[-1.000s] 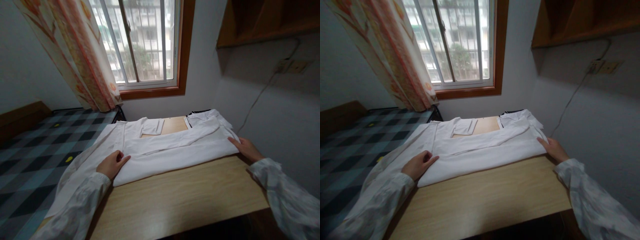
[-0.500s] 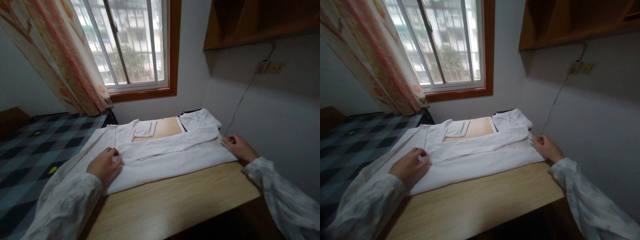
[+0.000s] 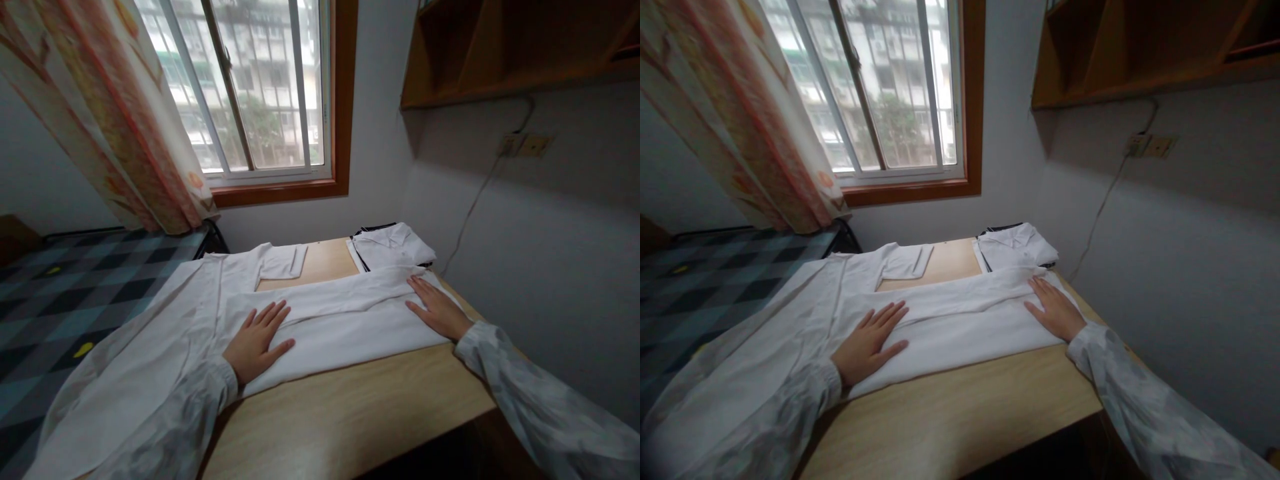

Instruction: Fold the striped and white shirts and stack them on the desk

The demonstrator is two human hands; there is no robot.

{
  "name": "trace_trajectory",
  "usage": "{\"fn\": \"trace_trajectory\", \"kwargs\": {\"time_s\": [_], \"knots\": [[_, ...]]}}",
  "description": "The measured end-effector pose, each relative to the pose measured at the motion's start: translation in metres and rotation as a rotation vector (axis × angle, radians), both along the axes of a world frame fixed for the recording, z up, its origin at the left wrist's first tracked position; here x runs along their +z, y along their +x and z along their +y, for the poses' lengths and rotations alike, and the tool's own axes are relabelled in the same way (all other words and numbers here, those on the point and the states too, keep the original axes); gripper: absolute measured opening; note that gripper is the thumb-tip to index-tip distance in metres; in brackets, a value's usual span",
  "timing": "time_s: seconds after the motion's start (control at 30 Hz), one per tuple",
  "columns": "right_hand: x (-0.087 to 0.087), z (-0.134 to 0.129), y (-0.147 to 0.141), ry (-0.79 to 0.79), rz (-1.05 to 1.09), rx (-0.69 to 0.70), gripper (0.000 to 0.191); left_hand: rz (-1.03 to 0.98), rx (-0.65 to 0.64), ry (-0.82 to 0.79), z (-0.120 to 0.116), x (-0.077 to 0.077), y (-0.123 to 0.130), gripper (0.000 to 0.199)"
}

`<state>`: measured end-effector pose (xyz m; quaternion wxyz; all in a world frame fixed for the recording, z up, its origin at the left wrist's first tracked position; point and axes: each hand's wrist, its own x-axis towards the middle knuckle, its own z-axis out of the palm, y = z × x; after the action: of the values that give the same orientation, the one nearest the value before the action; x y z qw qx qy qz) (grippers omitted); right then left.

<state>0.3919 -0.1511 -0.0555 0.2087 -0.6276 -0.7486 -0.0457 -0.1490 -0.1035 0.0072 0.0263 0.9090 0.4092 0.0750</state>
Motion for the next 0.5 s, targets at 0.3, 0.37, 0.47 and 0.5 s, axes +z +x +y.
{"fn": "trace_trajectory", "kwargs": {"time_s": [0.3,0.37,0.47,0.5], "knots": [[0.04,-0.013,0.003,0.01,-0.087,-0.129,0.043,-0.07,-0.095,0.01,-0.015,0.032,0.008,0.059],[0.054,-0.011,-0.005,0.024,-0.128,-0.186,0.036,-0.099,-0.105,0.022,-0.015,0.029,0.008,0.058],[0.067,-0.004,-0.026,0.094,-0.148,-0.114,0.042,-0.089,-0.163,0.011,-0.012,0.021,0.005,0.065],[0.067,-0.001,-0.033,0.1,-0.147,-0.039,0.047,-0.074,-0.187,-0.007,-0.01,0.019,0.004,0.069]]}}
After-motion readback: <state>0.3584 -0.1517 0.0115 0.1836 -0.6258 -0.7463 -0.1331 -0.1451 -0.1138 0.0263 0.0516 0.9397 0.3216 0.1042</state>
